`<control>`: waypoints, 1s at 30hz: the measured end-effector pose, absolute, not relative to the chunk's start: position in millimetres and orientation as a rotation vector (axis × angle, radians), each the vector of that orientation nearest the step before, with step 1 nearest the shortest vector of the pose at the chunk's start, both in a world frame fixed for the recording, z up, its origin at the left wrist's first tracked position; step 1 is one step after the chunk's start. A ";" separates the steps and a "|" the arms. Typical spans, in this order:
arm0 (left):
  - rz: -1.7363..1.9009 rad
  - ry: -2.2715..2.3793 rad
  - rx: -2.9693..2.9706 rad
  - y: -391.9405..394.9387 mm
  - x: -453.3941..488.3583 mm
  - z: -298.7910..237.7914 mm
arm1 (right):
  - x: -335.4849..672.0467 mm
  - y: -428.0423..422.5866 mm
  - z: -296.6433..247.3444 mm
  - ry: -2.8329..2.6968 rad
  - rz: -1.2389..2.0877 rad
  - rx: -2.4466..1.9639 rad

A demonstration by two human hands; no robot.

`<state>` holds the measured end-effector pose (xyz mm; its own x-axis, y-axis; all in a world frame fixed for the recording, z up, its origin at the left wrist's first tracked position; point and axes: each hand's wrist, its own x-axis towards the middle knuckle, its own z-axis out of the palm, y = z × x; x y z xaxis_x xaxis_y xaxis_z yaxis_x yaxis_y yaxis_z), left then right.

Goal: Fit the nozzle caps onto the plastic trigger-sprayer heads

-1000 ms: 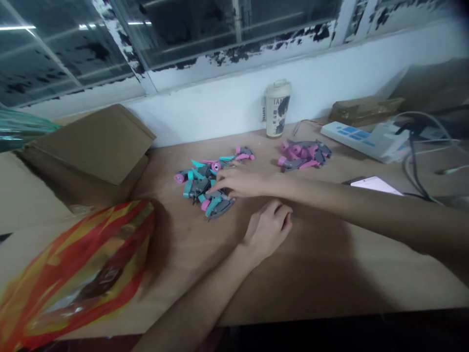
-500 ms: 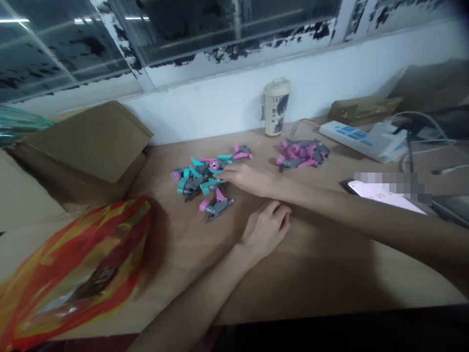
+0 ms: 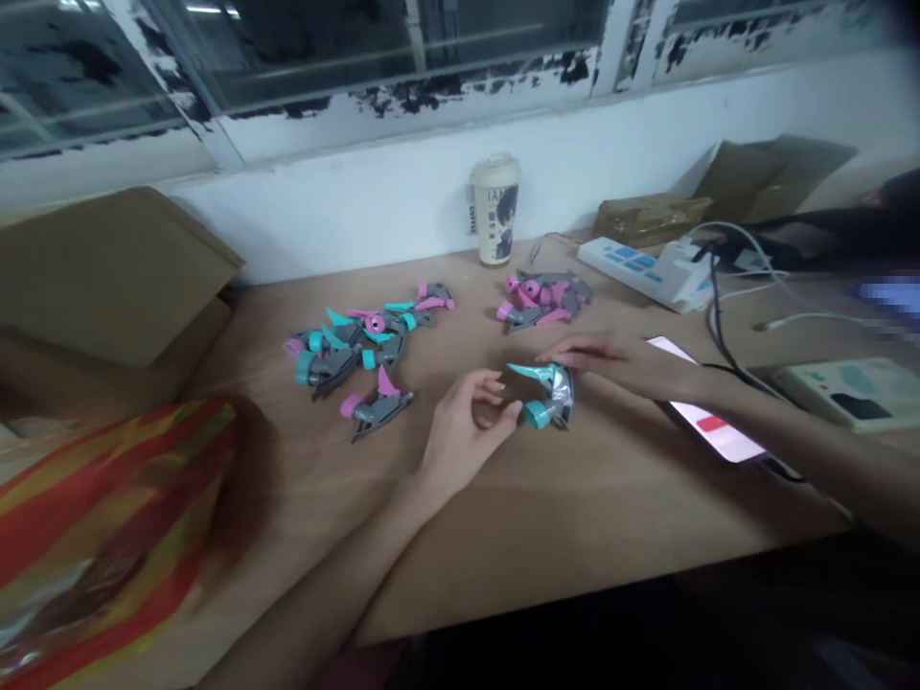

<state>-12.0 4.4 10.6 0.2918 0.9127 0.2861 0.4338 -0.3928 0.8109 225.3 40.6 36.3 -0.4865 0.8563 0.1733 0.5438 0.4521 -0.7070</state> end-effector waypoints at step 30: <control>0.783 1.072 1.535 11.9 -12.0 12.3 | 179.9 -4.9 -4.5 -2.184 0.132 -1.017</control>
<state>-12.0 11.9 12.3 0.3831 0.9222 -0.0529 0.2303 -0.0399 0.9723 179.9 -4.9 -4.5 -0.4354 0.7028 0.5627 0.6298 0.6844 -0.3675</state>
